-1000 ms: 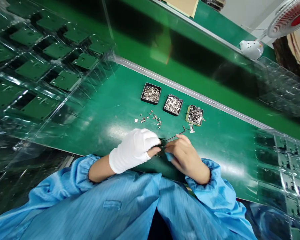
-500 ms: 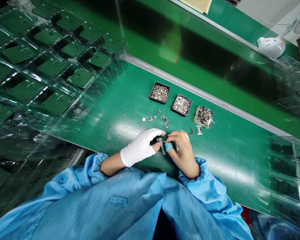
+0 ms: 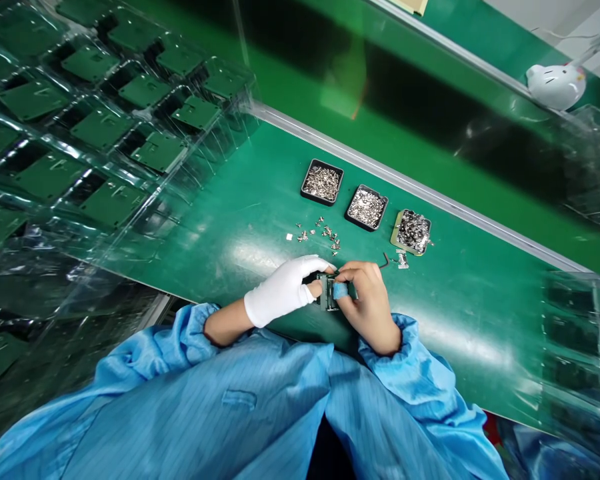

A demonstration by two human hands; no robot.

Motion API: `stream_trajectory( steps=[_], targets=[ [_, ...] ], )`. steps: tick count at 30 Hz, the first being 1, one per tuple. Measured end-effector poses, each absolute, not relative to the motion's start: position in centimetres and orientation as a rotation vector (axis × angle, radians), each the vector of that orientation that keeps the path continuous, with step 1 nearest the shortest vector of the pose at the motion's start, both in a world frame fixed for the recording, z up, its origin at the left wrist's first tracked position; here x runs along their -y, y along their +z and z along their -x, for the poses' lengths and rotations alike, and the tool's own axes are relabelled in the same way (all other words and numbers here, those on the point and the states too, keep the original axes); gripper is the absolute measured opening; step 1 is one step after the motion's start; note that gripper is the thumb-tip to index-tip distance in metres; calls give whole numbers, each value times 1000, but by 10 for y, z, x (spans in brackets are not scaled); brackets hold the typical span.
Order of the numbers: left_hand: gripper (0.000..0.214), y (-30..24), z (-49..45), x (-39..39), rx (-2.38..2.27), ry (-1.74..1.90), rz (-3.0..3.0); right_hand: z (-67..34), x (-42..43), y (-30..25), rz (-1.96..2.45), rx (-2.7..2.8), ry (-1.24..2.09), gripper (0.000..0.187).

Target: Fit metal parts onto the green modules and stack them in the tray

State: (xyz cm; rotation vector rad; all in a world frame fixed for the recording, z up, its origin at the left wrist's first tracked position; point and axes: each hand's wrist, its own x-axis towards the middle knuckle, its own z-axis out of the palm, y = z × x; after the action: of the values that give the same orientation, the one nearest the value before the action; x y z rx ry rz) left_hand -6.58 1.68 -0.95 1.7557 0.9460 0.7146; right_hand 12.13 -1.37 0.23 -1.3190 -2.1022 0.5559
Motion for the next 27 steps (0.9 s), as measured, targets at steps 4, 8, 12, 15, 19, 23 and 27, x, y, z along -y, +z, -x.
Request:
stream_trajectory(
  steps=[4,8,12,15,19,23,27],
  targets=[
    [24,-10,67,-18,-927,692,-1760,-121,15,5,1306,2109,578,16],
    [24,-11,68,-19,-909,683,-1763,-122,15,5,1299,2117,584,14],
    [24,-12,68,-18,-907,683,-1768,-122,16,2,1300,2114,546,14],
    [24,-13,68,-18,-902,677,-1765,-121,17,0,1289,2079,553,14],
    [23,-14,68,-17,-901,677,-1745,-120,18,-1,1311,2067,544,13],
    [20,-14,63,-16,-941,697,-1700,-118,19,-1,1328,2084,518,11],
    [18,-13,59,-15,-1004,697,-1638,-119,19,-2,1310,2047,537,11]
  ],
)
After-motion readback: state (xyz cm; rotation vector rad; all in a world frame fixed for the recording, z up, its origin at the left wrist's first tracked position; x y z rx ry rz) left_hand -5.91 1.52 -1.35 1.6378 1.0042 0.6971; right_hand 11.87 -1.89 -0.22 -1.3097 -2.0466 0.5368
